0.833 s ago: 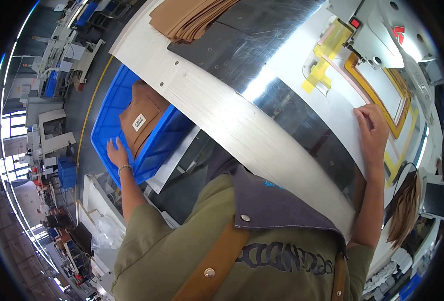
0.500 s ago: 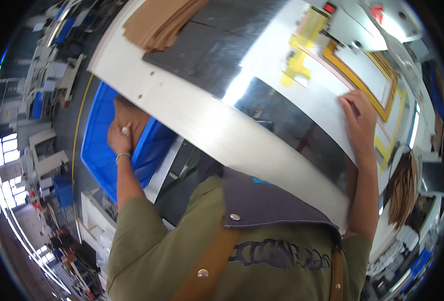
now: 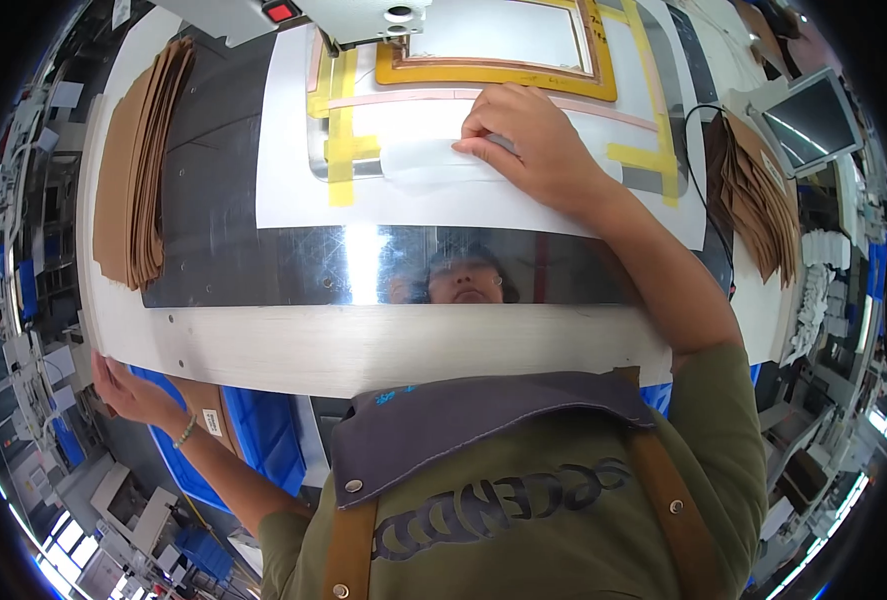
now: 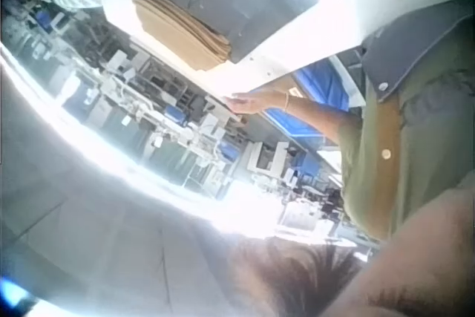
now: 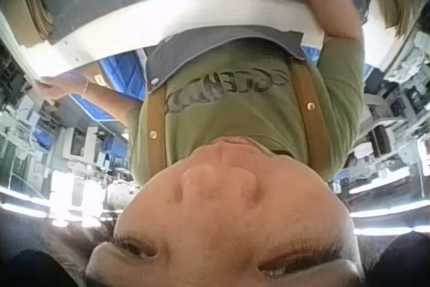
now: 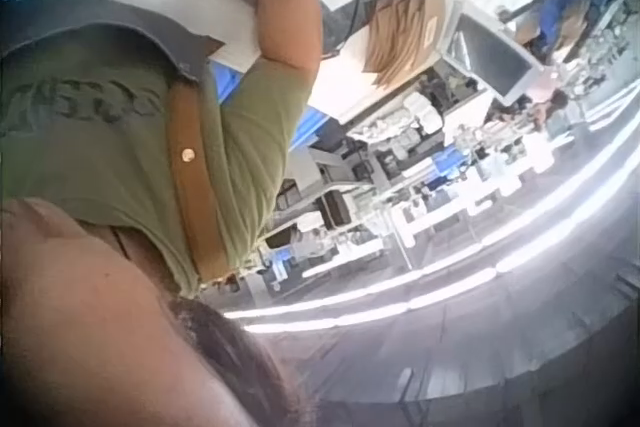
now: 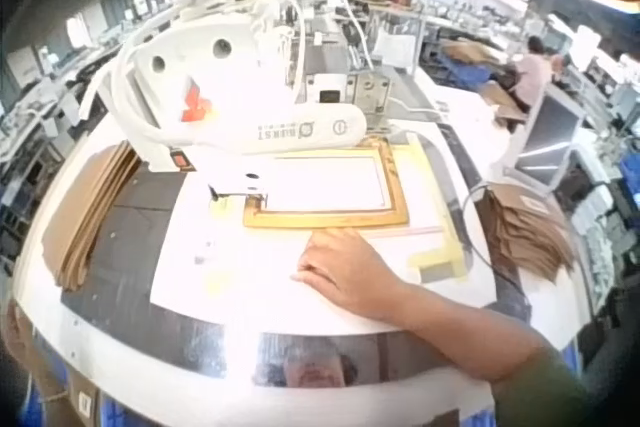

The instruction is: Sewing brand labels onto leather components using an industrial sewing machine.

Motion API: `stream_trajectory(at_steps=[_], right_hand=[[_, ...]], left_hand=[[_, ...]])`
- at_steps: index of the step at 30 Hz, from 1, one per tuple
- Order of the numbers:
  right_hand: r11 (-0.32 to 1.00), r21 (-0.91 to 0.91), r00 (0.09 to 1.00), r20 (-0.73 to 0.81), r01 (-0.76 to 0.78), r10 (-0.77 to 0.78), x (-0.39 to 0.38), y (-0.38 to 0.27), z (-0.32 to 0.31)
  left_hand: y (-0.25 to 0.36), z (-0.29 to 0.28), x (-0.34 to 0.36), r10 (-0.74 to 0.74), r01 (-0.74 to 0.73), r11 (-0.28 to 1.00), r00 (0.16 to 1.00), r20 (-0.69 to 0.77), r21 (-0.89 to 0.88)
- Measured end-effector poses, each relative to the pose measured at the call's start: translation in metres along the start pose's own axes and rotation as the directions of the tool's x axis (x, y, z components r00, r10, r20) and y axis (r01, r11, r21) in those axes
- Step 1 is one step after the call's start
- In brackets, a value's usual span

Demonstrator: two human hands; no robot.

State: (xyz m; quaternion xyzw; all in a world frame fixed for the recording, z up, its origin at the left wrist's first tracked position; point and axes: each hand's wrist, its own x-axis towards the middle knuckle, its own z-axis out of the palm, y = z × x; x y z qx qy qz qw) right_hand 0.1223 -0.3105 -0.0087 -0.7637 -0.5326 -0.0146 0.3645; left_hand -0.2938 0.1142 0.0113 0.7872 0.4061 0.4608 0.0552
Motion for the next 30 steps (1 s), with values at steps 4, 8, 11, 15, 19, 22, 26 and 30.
stream_trajectory(at_steps=[4,8,11,15,19,22,26,30], right_hand=[[0.999,0.034,0.999,-0.017,0.027,-0.027,0.003,0.002,0.006],[0.995,0.094,0.998,-0.061,0.031,-0.025,0.007,-0.003,0.007],[0.983,0.184,0.992,-0.121,0.002,0.020,0.005,-0.004,0.004],[0.984,0.175,0.985,-0.172,0.014,0.016,0.009,0.004,-0.012],[0.972,0.210,0.968,-0.204,-0.104,0.148,0.011,0.009,-0.012],[0.991,0.131,0.975,-0.222,0.023,0.007,0.018,0.014,-0.006],[0.997,0.080,0.983,-0.182,0.023,-0.008,0.029,0.018,-0.008],[0.930,0.307,0.977,0.000,-0.203,0.213,0.041,0.025,-0.035]], left_hand=[[0.162,0.078,-0.011,0.200,0.052,0.858,0.882,0.427,-0.511],[0.255,0.132,-0.041,0.770,-0.202,0.584,0.447,0.456,-0.787],[0.297,0.160,-0.062,0.868,-0.318,0.479,0.310,0.388,-0.818],[0.310,0.191,-0.065,0.898,-0.388,0.431,0.270,0.347,-0.814],[0.305,0.196,-0.060,0.862,-0.328,0.495,0.300,0.408,-0.805],[0.309,0.194,-0.059,0.863,-0.337,0.491,0.319,0.393,-0.803],[0.304,0.196,-0.056,0.854,-0.342,0.509,0.316,0.414,-0.790],[0.301,0.191,-0.055,0.838,-0.368,0.539,0.322,0.440,-0.757]])
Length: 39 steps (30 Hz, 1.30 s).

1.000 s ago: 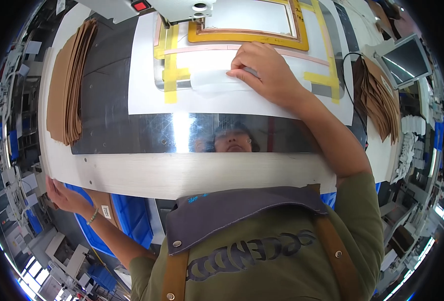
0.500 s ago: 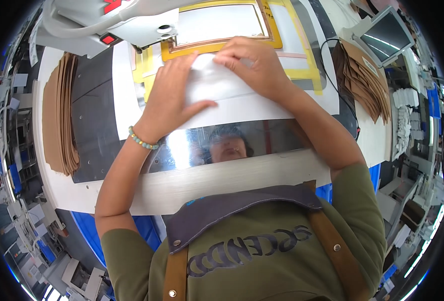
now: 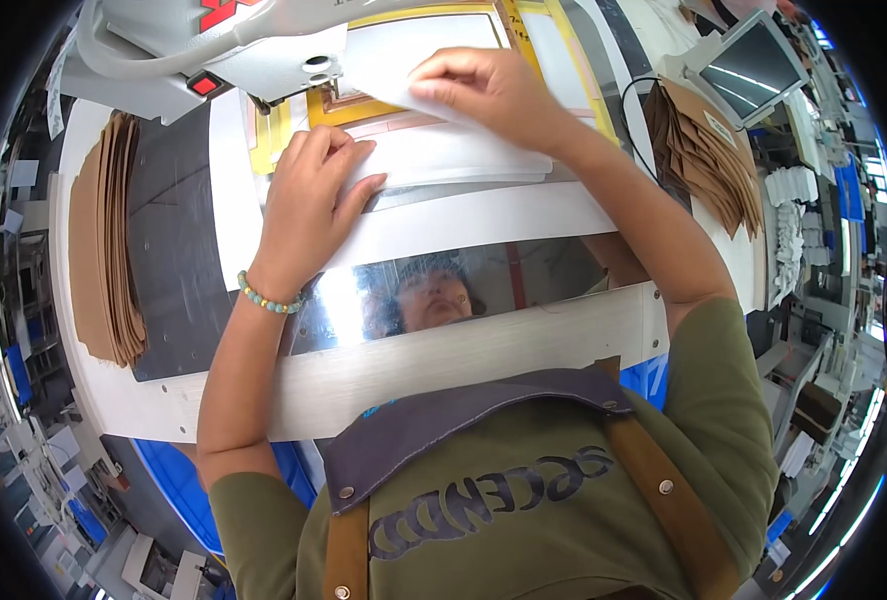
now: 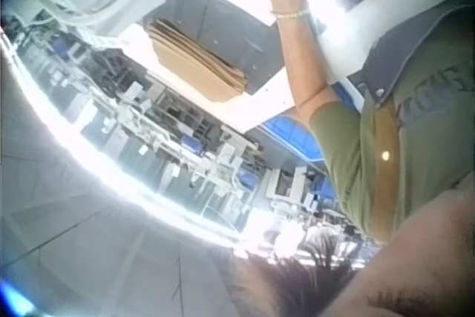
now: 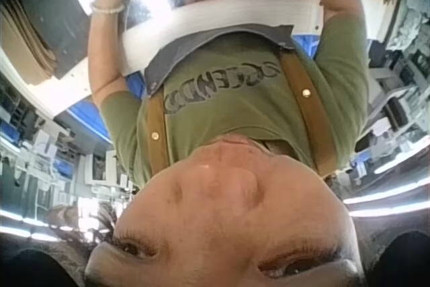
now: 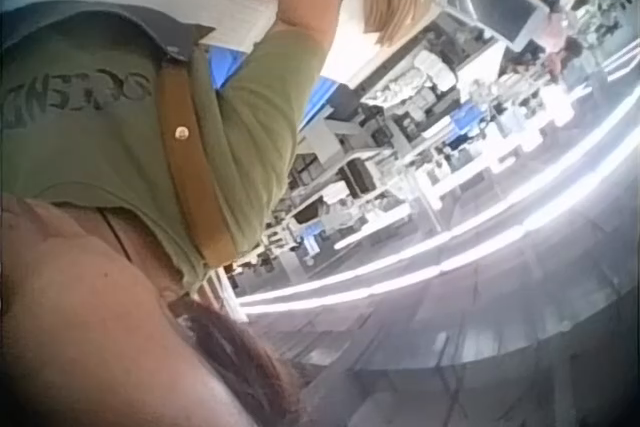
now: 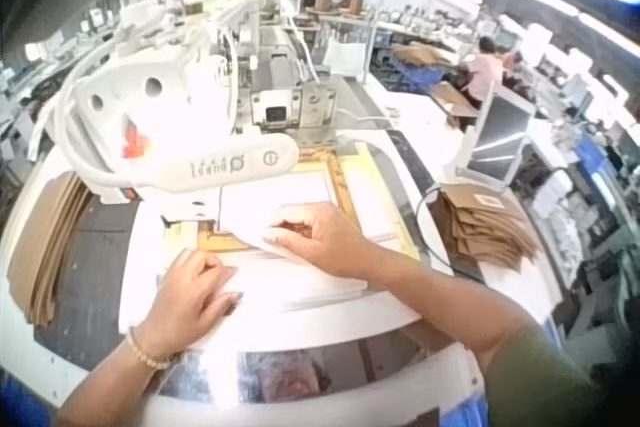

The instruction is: Sewing brand labels onto leather components using an industrial sewing machine.

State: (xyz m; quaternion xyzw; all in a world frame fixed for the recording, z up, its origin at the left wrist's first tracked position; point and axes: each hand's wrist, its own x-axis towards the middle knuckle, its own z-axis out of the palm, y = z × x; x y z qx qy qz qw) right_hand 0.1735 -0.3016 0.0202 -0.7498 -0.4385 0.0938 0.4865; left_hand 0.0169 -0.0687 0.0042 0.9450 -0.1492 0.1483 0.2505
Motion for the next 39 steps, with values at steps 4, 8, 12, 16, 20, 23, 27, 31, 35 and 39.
stream_trajectory(at_steps=[4,8,12,16,20,23,27,31,35,39], right_hand=[[0.989,0.141,0.989,-0.142,-0.030,0.050,0.016,-0.003,-0.039],[0.974,-0.202,0.992,0.048,-0.103,0.115,0.034,-0.011,-0.073],[0.924,-0.376,0.982,0.142,-0.066,0.128,0.047,0.009,-0.053],[0.840,-0.502,0.914,0.210,-0.205,0.348,0.059,0.018,-0.022],[0.887,-0.433,0.971,0.091,-0.162,0.221,0.061,0.023,0.004],[0.899,-0.410,0.969,0.112,-0.155,0.218,0.066,0.018,0.012],[0.905,-0.393,0.970,0.105,-0.162,0.220,0.069,0.015,0.023],[0.916,-0.374,0.969,0.133,-0.146,0.209,0.070,0.019,0.020],[0.973,-0.176,0.954,0.231,-0.153,0.192,0.073,0.019,-0.021],[0.959,-0.163,0.947,0.186,-0.233,0.262,0.063,0.031,-0.077]], left_hand=[[-0.004,-0.008,0.003,0.013,-0.013,1.000,0.996,-0.094,0.000],[-0.022,-0.025,0.008,0.023,0.014,0.981,0.983,-0.185,0.192],[-0.044,-0.022,0.000,0.031,-0.007,0.965,0.996,-0.085,0.264],[-0.052,-0.018,-0.003,0.003,-0.020,0.983,0.996,0.092,0.184],[-0.046,-0.019,0.000,-0.008,-0.019,0.980,0.991,0.130,0.198],[-0.047,-0.019,0.001,-0.030,0.001,0.982,0.988,0.152,0.190],[-0.046,-0.019,0.002,-0.032,-0.012,0.971,0.984,0.177,0.240],[-0.042,-0.015,0.003,-0.054,-0.006,0.956,0.980,0.194,0.294],[-0.041,-0.014,0.002,-0.072,0.032,0.965,0.987,0.145,0.261],[-0.039,-0.014,0.003,-0.066,0.019,0.952,0.988,0.143,0.306]])
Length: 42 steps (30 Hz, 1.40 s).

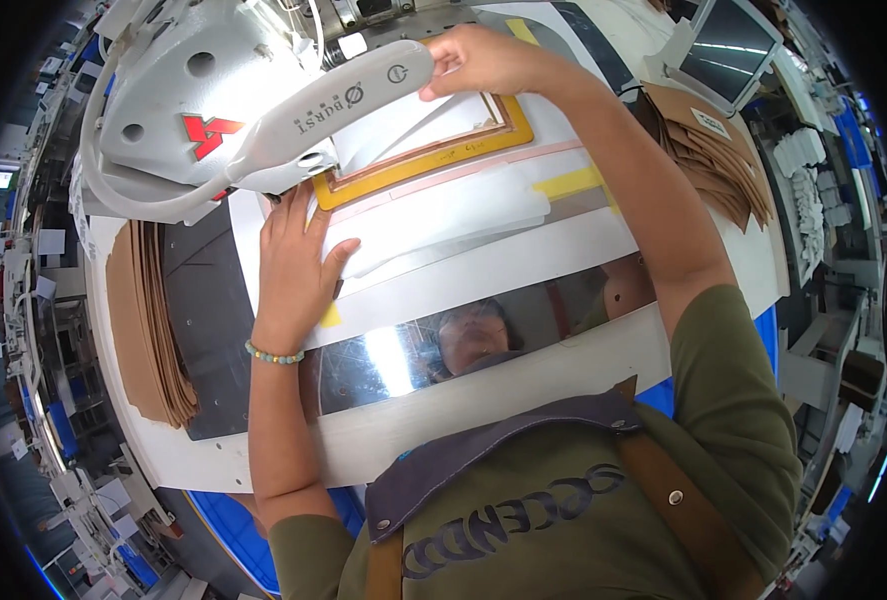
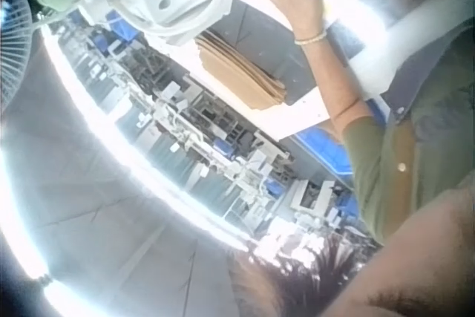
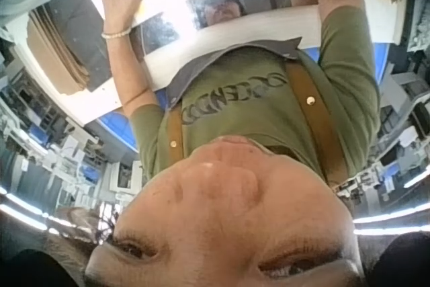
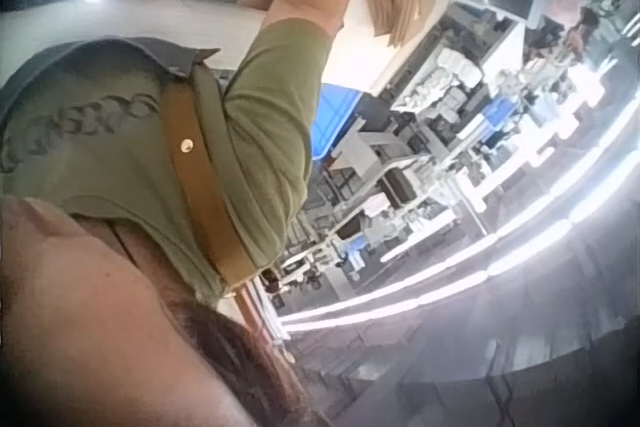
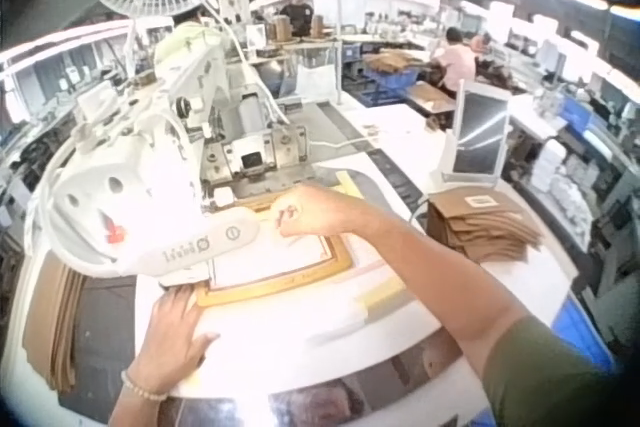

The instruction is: Sewing brand labels onto leather components using an industrial sewing machine.

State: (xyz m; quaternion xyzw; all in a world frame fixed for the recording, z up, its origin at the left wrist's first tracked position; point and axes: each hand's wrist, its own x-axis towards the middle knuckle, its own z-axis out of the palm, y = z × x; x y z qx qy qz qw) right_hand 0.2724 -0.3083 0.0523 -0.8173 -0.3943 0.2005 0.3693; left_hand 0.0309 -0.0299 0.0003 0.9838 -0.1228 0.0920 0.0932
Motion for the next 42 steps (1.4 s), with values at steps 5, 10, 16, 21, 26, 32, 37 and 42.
stream_trajectory(at_steps=[5,10,16,21,26,32,37,42], right_hand=[[0.945,-0.322,0.998,0.020,-0.053,0.063,-0.030,0.002,-0.010],[0.932,-0.355,0.993,0.056,-0.075,0.101,-0.044,-0.004,-0.007],[0.930,-0.359,0.985,0.114,-0.080,0.129,-0.039,-0.007,-0.011],[0.878,-0.457,0.948,0.189,-0.145,0.256,-0.023,-0.012,-0.012],[0.730,-0.669,0.934,0.154,-0.141,0.322,-0.011,-0.036,-0.006],[0.791,-0.612,0.968,0.195,-0.003,0.155,-0.019,-0.020,-0.002],[0.548,-0.835,0.998,0.068,0.049,0.015,-0.037,-0.008,0.022],[0.676,-0.733,0.994,-0.109,-0.077,-0.004,-0.016,-0.032,0.018]], left_hand=[[0.001,-0.001,-0.001,-0.014,0.015,0.999,1.000,-0.018,0.045],[-0.001,0.002,-0.003,-0.011,0.012,0.999,1.000,-0.027,0.049],[0.000,0.001,-0.002,-0.006,0.007,0.997,1.000,-0.012,0.073],[0.001,-0.001,-0.003,0.016,-0.013,0.996,0.999,-0.031,0.089],[0.002,-0.001,-0.003,-0.009,0.010,0.997,1.000,-0.015,0.073],[-0.003,0.006,-0.007,-0.026,0.027,0.999,0.999,-0.022,0.043],[-0.004,0.006,-0.006,-0.037,0.037,0.999,0.999,-0.016,0.011],[-0.009,0.008,-0.010,-0.033,0.033,0.999,0.999,-0.032,0.011]])
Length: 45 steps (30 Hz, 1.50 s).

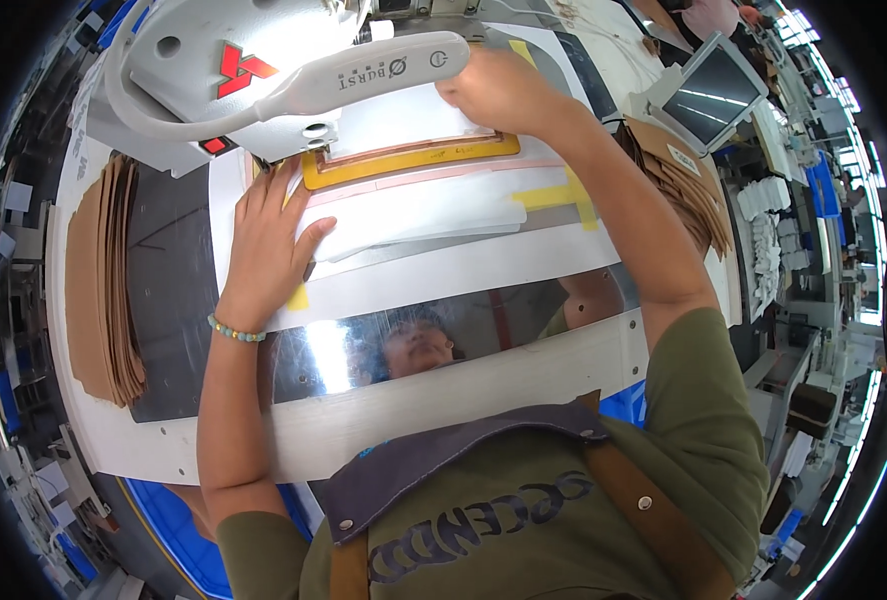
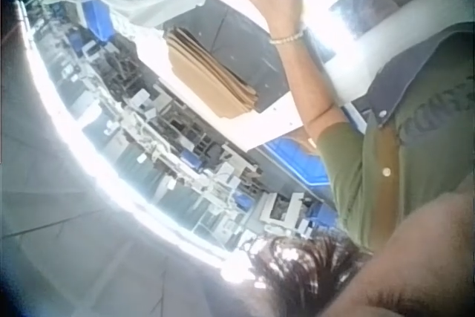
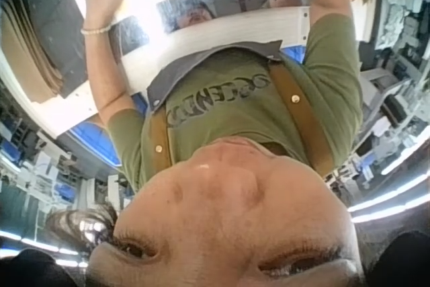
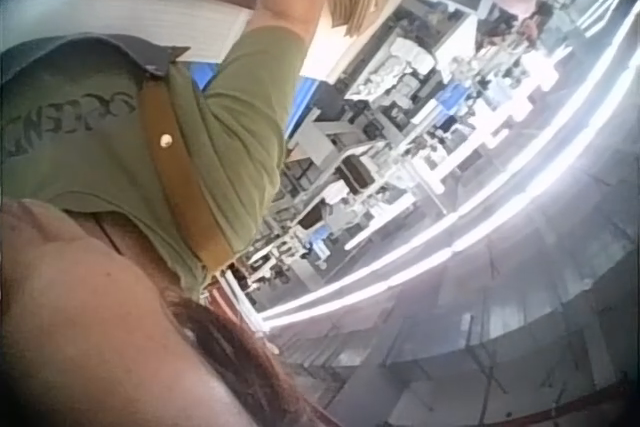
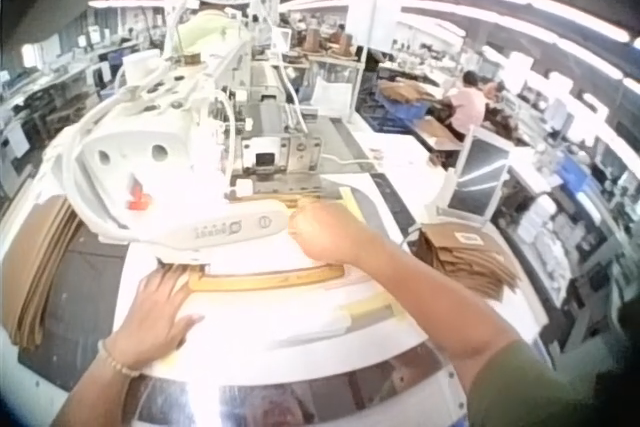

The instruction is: Sewing brand labels onto leather components using an industrial sewing machine.

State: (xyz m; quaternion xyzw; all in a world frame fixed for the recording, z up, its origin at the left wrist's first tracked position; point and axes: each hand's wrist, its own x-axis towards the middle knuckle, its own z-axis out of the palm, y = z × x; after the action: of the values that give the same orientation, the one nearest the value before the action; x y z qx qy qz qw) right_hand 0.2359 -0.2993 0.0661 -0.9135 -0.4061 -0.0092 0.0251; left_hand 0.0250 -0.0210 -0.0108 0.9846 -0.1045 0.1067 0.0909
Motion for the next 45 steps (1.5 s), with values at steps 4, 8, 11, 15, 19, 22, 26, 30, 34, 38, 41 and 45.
stream_trajectory(at_steps=[4,8,11,15,19,22,26,30,34,38,41,45], right_hand=[[0.887,0.461,0.990,-0.131,0.016,0.050,0.014,-0.013,-0.003],[0.457,0.886,0.987,0.135,-0.082,-0.084,0.037,-0.044,0.032],[0.471,0.865,0.972,0.228,-0.173,-0.062,0.039,-0.081,0.027],[0.538,0.843,0.997,0.062,-0.027,-0.048,0.047,-0.088,0.052],[0.771,0.596,0.958,-0.281,0.226,-0.063,0.007,-0.076,0.030],[0.724,0.654,0.939,-0.343,0.222,0.022,-0.030,-0.061,0.023],[0.768,0.616,0.900,-0.416,0.174,0.129,-0.065,-0.023,0.046],[0.830,0.521,0.882,-0.464,0.200,0.079,-0.067,-0.015,0.041],[0.849,0.483,0.856,-0.511,0.213,0.077,-0.065,-0.018,0.039],[0.800,0.567,0.882,-0.458,0.198,0.106,-0.067,-0.028,0.033],[0.811,0.538,0.875,-0.480,0.232,0.068,-0.067,-0.025,0.036],[0.782,0.578,0.884,-0.462,0.234,0.076,-0.067,-0.024,0.042]], left_hand=[[0.000,-0.001,0.000,-0.005,0.004,1.000,1.000,0.016,0.013],[0.003,-0.003,0.003,0.012,-0.014,0.999,1.000,-0.026,-0.046],[0.004,-0.001,0.003,0.012,-0.014,0.999,1.000,-0.028,-0.052],[0.002,0.000,0.004,0.003,-0.003,0.999,1.000,-0.014,-0.035],[-0.001,-0.003,-0.002,-0.006,0.001,0.997,0.998,-0.060,-0.072],[-0.004,-0.013,-0.004,-0.034,0.021,0.993,0.993,-0.113,-0.115],[-0.047,-0.059,-0.002,-0.158,0.153,0.987,0.939,-0.307,-0.039],[-0.136,-0.098,-0.026,-0.363,0.477,0.858,0.827,-0.429,0.192],[-0.230,-0.106,-0.078,-0.515,0.645,0.667,0.761,-0.395,0.374],[-0.277,-0.095,-0.115,-0.574,0.636,0.665,0.771,-0.276,0.392],[-0.286,-0.092,-0.114,-0.617,0.685,0.667,0.728,-0.299,0.292],[-0.299,-0.107,-0.129,-0.777,0.842,0.536,0.463,-0.426,-0.063]])
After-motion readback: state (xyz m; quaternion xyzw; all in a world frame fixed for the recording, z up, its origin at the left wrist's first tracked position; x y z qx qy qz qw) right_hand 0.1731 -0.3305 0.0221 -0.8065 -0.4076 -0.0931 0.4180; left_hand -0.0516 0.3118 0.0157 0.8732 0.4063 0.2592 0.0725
